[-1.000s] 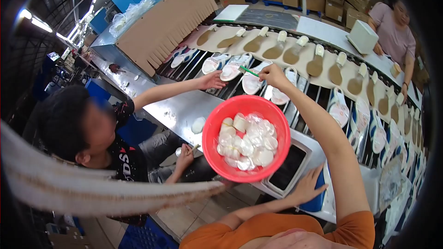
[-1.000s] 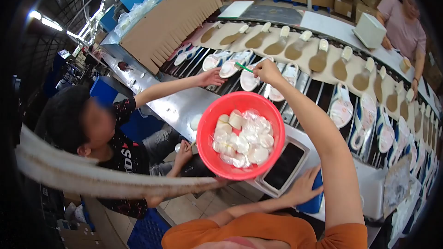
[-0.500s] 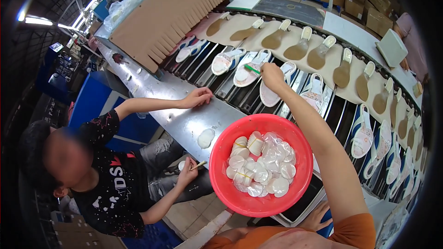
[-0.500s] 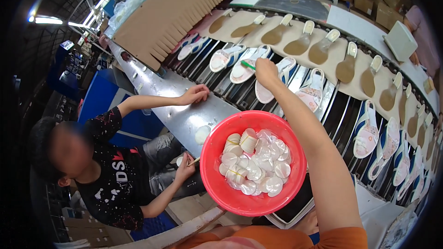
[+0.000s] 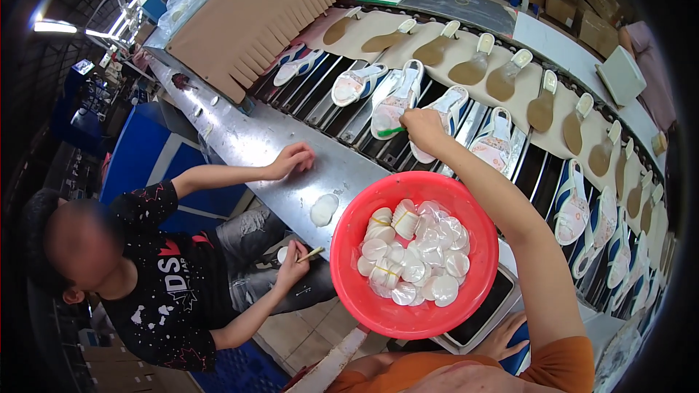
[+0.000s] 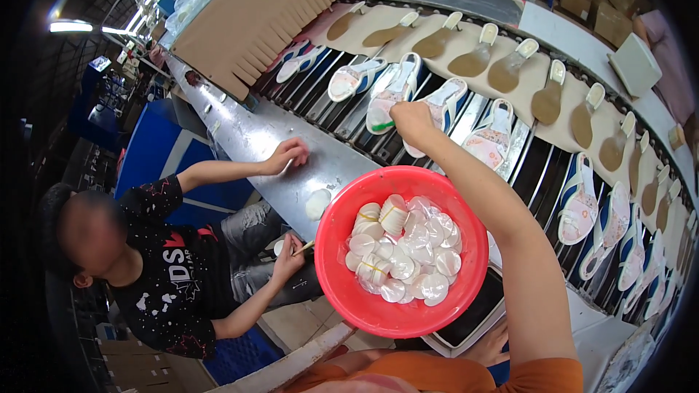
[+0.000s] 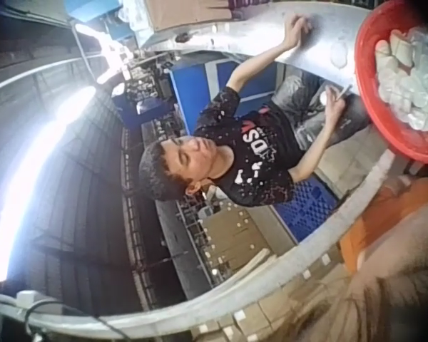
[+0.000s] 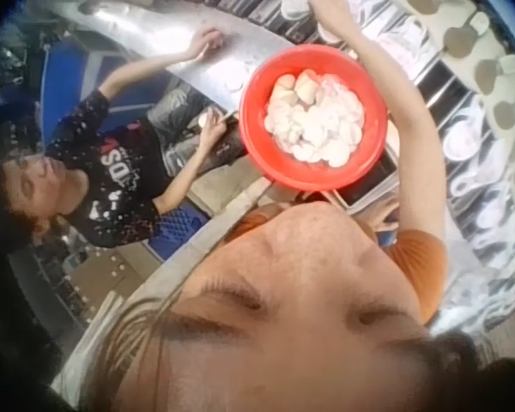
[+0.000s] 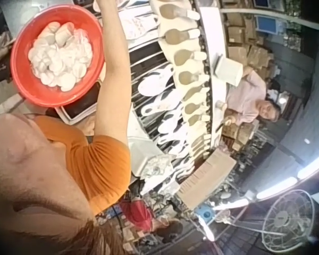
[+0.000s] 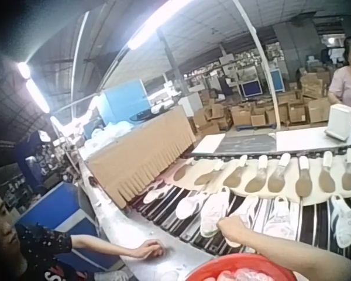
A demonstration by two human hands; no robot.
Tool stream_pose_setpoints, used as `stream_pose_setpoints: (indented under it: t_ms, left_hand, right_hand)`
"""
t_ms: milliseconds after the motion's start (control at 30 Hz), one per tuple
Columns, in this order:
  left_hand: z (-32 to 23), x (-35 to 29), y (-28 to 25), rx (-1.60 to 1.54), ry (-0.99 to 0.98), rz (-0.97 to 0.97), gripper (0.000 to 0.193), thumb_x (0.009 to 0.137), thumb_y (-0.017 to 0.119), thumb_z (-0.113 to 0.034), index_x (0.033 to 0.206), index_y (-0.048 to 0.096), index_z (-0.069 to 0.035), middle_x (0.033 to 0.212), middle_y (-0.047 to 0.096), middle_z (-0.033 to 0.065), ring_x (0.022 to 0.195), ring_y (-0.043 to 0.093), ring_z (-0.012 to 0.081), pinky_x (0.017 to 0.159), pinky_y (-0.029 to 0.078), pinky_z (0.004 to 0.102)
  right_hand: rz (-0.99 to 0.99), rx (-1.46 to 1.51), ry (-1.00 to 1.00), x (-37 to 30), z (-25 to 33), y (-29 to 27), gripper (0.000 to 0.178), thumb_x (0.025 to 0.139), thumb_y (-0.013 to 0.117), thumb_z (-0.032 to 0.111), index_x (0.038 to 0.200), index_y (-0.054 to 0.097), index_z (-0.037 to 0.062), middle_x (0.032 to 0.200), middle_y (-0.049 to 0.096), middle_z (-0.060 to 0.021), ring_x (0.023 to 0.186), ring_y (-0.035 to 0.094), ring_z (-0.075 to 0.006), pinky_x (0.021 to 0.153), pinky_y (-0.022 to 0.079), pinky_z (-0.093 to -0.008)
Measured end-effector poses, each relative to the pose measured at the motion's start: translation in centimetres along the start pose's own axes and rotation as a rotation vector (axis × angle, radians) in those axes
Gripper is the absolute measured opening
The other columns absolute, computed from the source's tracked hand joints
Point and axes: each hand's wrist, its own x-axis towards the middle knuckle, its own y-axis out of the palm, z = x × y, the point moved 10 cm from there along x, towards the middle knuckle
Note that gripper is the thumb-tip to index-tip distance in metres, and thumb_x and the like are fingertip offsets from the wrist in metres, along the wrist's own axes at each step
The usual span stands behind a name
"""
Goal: Apply adhesive to shoe components and assemble parts on a factory production line.
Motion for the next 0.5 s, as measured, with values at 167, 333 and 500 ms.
stream_pose_setpoints:
  t_ms: [167,333,500]
  left_hand:
    - [0.7,-3.1,1.8,0.016,0.019,0.031,0.071,0.082,0.067,-0.015,0.141,0.032,0.001,0.138,0.04,0.0235,0.127,0.041,0.0402,0.106,0.034,0.044]
    - [1.2,-6.1,5.5,-0.01,0.053,0.105,0.07,0.082,0.067,-0.016,0.141,0.032,0.001,0.138,0.04,0.0234,0.127,0.041,0.0402,0.106,0.034,0.0439]
    - [0.7,-6.3,5.7,0.025,0.069,0.123,0.064,0.088,0.062,-0.021,0.142,0.032,-0.002,0.135,0.043,0.0238,0.125,0.043,0.0396,0.105,0.034,0.0429]
  right_hand:
    - [0.173,0.267,0.082,0.4,1.2,-2.8,0.015,0.069,0.068,0.008,0.082,0.075,0.0114,0.08,0.071,-0.0103,0.078,0.068,-0.0275,0.07,0.053,-0.0386]
    - [0.091,0.681,0.074,-0.9,-1.5,-8.8,0.017,0.075,0.071,0.01,0.09,0.074,0.0022,0.079,0.071,-0.0107,0.072,0.066,-0.0177,0.07,0.051,-0.0313]
    - [-0.064,0.846,0.204,-6.3,-3.6,-17.4,0.018,0.074,0.07,0.008,0.09,0.074,0.001,0.078,0.071,-0.0102,0.069,0.064,-0.0154,0.066,0.051,-0.03]
